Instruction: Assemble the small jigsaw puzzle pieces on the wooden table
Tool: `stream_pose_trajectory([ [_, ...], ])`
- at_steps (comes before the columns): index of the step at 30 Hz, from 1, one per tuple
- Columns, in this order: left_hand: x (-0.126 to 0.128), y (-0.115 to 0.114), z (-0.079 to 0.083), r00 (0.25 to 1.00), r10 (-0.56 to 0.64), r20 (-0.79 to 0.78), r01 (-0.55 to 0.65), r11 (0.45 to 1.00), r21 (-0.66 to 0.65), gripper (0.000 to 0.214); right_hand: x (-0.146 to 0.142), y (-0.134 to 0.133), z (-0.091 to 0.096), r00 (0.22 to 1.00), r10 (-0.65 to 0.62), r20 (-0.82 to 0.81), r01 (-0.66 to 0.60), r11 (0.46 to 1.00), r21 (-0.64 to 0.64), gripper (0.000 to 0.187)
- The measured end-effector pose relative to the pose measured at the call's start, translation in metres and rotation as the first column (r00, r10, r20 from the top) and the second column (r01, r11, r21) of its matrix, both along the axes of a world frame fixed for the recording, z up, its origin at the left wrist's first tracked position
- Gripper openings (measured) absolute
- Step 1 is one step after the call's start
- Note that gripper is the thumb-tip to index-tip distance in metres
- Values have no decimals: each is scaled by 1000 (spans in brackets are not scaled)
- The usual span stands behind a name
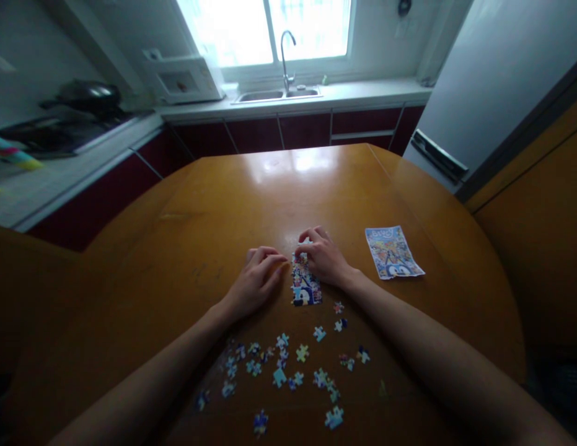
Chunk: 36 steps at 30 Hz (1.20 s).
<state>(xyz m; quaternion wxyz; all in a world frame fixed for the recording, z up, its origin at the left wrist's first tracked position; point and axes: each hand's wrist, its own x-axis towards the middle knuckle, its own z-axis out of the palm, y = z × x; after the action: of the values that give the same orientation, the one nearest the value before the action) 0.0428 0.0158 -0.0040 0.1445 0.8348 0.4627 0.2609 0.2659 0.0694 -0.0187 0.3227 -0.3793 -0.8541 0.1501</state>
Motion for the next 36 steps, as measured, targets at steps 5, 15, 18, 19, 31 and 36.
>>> stream_pose_trajectory([
  [5, 0, 0, 1, 1000, 0, 4, 0, 1000, -3, 19, 0, 3, -1, 995, -46, -92, 43, 999, -29, 39],
  [15, 0, 0, 2, 1000, -2, 1, 2, 1000, -9, 18, 0, 4, -3, 996, -63, -60, 61, 998, -30, 37],
  [18, 0, -1, 2, 1000, -1, -4, 1, 1000, -5, 19, 0, 3, -3, 998, -46, -38, 45, 999, -31, 33],
  [19, 0, -1, 2, 1000, -2, -6, 2, 1000, -7, 19, 0, 3, -3, 998, -43, -36, 42, 999, -31, 32],
  [31, 0, 0, 2, 1000, -7, -7, 7, 1000, -2, 18, 0, 3, -1, 989, -93, -111, 92, 996, -19, 31],
  [36, 0, 0, 2, 1000, -10, 4, 10, 1000, 5, 18, 0, 3, -1, 998, -36, -43, 36, 999, -19, 31],
])
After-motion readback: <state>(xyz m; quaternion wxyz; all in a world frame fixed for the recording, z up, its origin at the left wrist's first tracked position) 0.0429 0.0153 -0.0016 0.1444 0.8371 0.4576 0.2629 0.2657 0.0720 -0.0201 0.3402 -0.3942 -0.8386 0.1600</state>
